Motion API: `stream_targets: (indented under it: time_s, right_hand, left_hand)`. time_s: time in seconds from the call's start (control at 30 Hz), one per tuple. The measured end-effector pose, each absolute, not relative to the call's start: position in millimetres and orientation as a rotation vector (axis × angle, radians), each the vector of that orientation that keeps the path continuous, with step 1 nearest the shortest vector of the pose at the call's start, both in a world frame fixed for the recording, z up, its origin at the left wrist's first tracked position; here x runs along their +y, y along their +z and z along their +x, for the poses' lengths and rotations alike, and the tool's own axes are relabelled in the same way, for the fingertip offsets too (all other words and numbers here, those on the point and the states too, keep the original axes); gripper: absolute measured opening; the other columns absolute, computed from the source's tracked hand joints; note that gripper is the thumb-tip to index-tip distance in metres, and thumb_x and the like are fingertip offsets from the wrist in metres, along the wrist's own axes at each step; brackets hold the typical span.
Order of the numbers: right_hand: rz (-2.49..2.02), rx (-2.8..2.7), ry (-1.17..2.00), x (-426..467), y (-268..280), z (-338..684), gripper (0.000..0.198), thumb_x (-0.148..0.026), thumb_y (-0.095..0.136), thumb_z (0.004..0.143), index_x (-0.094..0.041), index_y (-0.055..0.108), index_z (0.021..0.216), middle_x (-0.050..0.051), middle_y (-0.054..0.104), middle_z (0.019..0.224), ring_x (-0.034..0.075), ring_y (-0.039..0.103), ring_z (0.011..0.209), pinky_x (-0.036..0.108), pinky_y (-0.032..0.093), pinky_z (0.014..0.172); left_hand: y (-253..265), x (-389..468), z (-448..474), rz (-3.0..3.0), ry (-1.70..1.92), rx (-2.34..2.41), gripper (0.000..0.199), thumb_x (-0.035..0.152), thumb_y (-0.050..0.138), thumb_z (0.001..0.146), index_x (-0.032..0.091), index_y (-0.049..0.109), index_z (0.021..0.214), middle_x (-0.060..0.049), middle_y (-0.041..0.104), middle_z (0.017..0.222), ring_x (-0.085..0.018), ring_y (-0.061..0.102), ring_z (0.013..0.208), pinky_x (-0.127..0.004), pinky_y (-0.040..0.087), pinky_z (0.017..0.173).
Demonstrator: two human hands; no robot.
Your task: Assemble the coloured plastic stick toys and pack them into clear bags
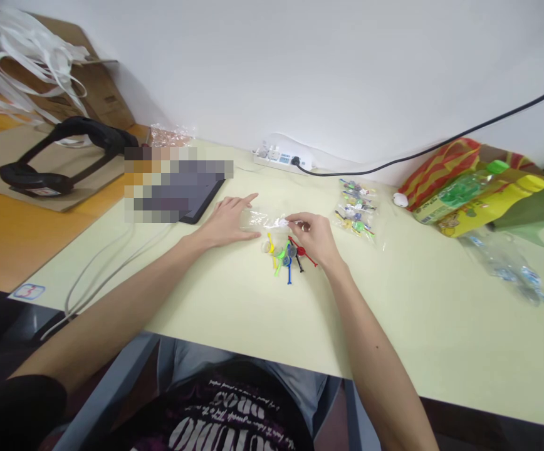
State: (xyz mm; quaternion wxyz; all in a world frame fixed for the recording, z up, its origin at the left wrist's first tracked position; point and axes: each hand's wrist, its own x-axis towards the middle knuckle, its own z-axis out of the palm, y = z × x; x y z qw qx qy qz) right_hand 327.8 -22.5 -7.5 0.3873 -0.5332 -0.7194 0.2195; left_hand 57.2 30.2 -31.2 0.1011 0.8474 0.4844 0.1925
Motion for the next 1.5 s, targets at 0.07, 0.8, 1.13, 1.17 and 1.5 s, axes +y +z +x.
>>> stream_targets:
  time_s: [0.07, 0.8, 1.13, 1.17, 1.5]
  right_hand:
    - [-1.353, -1.805, 0.55, -21.6, -7.5, 328.6, 0.021, -0.026, 0.065, 0.087, -0.018, 0.078, 0.101, 0.007, 0.08, 0.097, 0.019, 0.066, 0.076, 0.033, 0.05, 0.075]
    - [-1.315, -1.66, 0.73, -19.0, -16.8, 324.3, 0.024, -0.033, 0.06, 0.093, -0.017, 0.071, 0.106, 0.006, 0.081, 0.088, 0.019, 0.07, 0.076, 0.031, 0.051, 0.076]
    - [-1.46, -1.923, 0.584, 14.9, -10.4, 321.2, 0.01, -0.022, 0.075, 0.081, -0.019, 0.084, 0.082, 0.006, 0.082, 0.089, 0.021, 0.069, 0.077, 0.031, 0.05, 0.074]
    - [-1.463, -1.944, 0.59, 18.4, -11.1, 319.2, 0.009, -0.021, 0.075, 0.081, -0.019, 0.084, 0.082, 0.006, 0.082, 0.088, 0.021, 0.069, 0.078, 0.031, 0.05, 0.074]
    - [-1.403, -2.098, 0.719, 36.1, -11.3, 285.3, 0.017, -0.01, 0.073, 0.079, -0.018, 0.087, 0.086, 0.006, 0.082, 0.086, 0.02, 0.072, 0.078, 0.025, 0.051, 0.072]
  left_hand:
    - [-31.3, 30.5, 57.3, 2.503, 0.562, 1.433, 0.104, 0.062, 0.077, 0.078, 0.031, 0.029, 0.165, -0.012, 0.058, 0.141, -0.04, 0.047, 0.133, -0.057, 0.034, 0.114]
    - [-29.9, 29.2, 58.5, 2.492, 0.527, 1.427, 0.104, 0.065, 0.075, 0.08, 0.031, 0.027, 0.165, -0.01, 0.058, 0.143, -0.039, 0.045, 0.135, -0.052, 0.032, 0.115]
    - [-29.4, 31.9, 53.3, 2.495, 0.53, 1.483, 0.101, 0.067, 0.071, 0.082, 0.032, 0.027, 0.166, -0.01, 0.058, 0.144, -0.037, 0.045, 0.135, -0.051, 0.032, 0.116]
    - [-29.3, 32.1, 52.9, 2.494, 0.527, 1.489, 0.101, 0.067, 0.071, 0.082, 0.032, 0.027, 0.166, -0.01, 0.058, 0.144, -0.037, 0.045, 0.135, -0.051, 0.032, 0.116]
    - [-28.8, 32.6, 54.0, 2.545, 0.448, 1.408, 0.105, 0.068, 0.07, 0.081, 0.027, 0.025, 0.167, -0.013, 0.051, 0.154, -0.038, 0.042, 0.144, -0.052, 0.029, 0.121]
